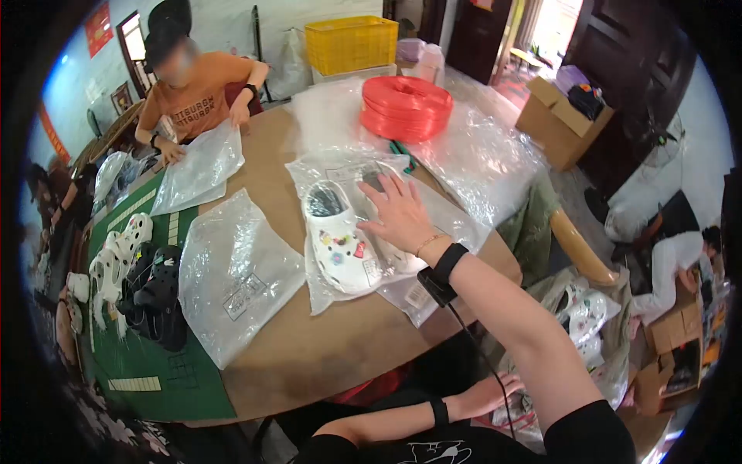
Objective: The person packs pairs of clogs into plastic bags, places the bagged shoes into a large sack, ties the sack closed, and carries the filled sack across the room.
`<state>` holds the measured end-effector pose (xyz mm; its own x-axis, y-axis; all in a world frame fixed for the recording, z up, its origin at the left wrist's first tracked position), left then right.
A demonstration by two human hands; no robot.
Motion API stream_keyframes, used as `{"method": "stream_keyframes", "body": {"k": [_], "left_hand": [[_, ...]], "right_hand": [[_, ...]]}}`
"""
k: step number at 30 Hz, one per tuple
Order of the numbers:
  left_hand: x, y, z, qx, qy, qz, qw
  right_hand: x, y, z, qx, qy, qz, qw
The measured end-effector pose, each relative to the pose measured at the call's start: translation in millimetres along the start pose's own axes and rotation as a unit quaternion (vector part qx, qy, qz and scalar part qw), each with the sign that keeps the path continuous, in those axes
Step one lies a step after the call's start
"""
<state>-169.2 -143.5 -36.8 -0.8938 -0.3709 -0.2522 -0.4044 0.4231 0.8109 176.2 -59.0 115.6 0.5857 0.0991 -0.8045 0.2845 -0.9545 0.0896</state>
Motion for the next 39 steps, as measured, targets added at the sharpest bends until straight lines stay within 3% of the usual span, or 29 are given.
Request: {"method": "stream_keyframes", "body": {"k": [2,4,6,7,11,13,16,20,25,26,28,29,32,34,36,37,39], "left_hand": [[-0.8,-2.4,4.7,0.043,0.005,-0.018,0.999],[8.8,-20.0,4.6,0.004,-0.001,0.022,1.0],[9.0,-22.4,5.1,-0.033,-0.024,0.06,0.997],[7.2,-19.2,5.6,0.009,-0.003,0.053,0.999],[15.3,-25.3,8.2,-0.04,-0.04,0.054,0.997],[15.5,-22.8,5.4,-0.086,-0.115,-0.073,0.987],[8.9,-16.9,3.0,-0.1,-0.091,-0.028,0.99],[0.4,-7.7,-1.0,-0.137,-0.134,-0.046,0.98],[-4.2,6.0,-4.3,-0.139,-0.074,-0.024,0.987],[0.8,3.4,-6.1,-0.196,-0.101,-0.022,0.975],[5.8,13.1,-15.9,-0.133,-0.09,-0.095,0.982],[6.6,18.0,-21.3,-0.118,-0.08,-0.066,0.988],[10.6,22.9,-31.0,-0.122,-0.092,-0.058,0.987],[8.5,34.5,-40.3,-0.108,-0.084,-0.046,0.99],[6.9,45.5,-47.4,-0.095,-0.078,-0.035,0.992],[6.6,50.9,-51.0,-0.084,-0.073,-0.024,0.993],[12.3,51.0,-52.6,-0.073,-0.07,-0.015,0.995]], "right_hand": [[36.1,4.4,-11.3,0.073,-0.229,-0.018,0.97],[50.4,5.3,-13.2,0.047,-0.178,0.01,0.983],[63.4,7.8,-12.8,0.013,-0.109,-0.055,0.992],[58.6,5.7,-11.0,0.022,-0.045,-0.048,0.998],[50.6,16.0,-3.1,0.05,-0.032,-0.076,0.995],[9.4,18.5,3.9,0.024,0.005,-0.084,0.996],[-65.5,32.2,40.0,-0.008,0.04,-0.037,0.998],[-172.7,77.7,113.4,0.024,0.034,0.048,0.998],[-299.5,133.8,230.1,0.15,-0.02,0.161,0.975],[-320.5,138.9,252.4,0.172,-0.033,0.201,0.964],[-351.7,144.9,297.1,0.222,-0.065,0.268,0.935],[-362.3,143.7,316.2,0.229,-0.065,0.27,0.933],[-378.2,149.1,379.1,0.289,-0.095,0.345,0.888],[-378.1,169.4,439.8,0.399,-0.078,0.323,0.854],[-362.2,191.8,510.9,0.524,0.017,0.168,0.835],[-332.9,204.9,572.8,0.682,0.121,-0.004,0.721],[-282.8,213.2,636.2,0.661,0.102,0.048,0.742]]}}
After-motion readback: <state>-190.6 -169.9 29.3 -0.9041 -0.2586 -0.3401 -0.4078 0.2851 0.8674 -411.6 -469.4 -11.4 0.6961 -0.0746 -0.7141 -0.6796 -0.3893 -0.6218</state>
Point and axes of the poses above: each hand's wrist, its own z-axis away from the middle knuckle, its own x-axis out of the palm, y = z × x, the point moved 8 cm from there along -z, towards the middle knuckle, and after that the axes turned 11 degrees about z, right-handed, at the moved point
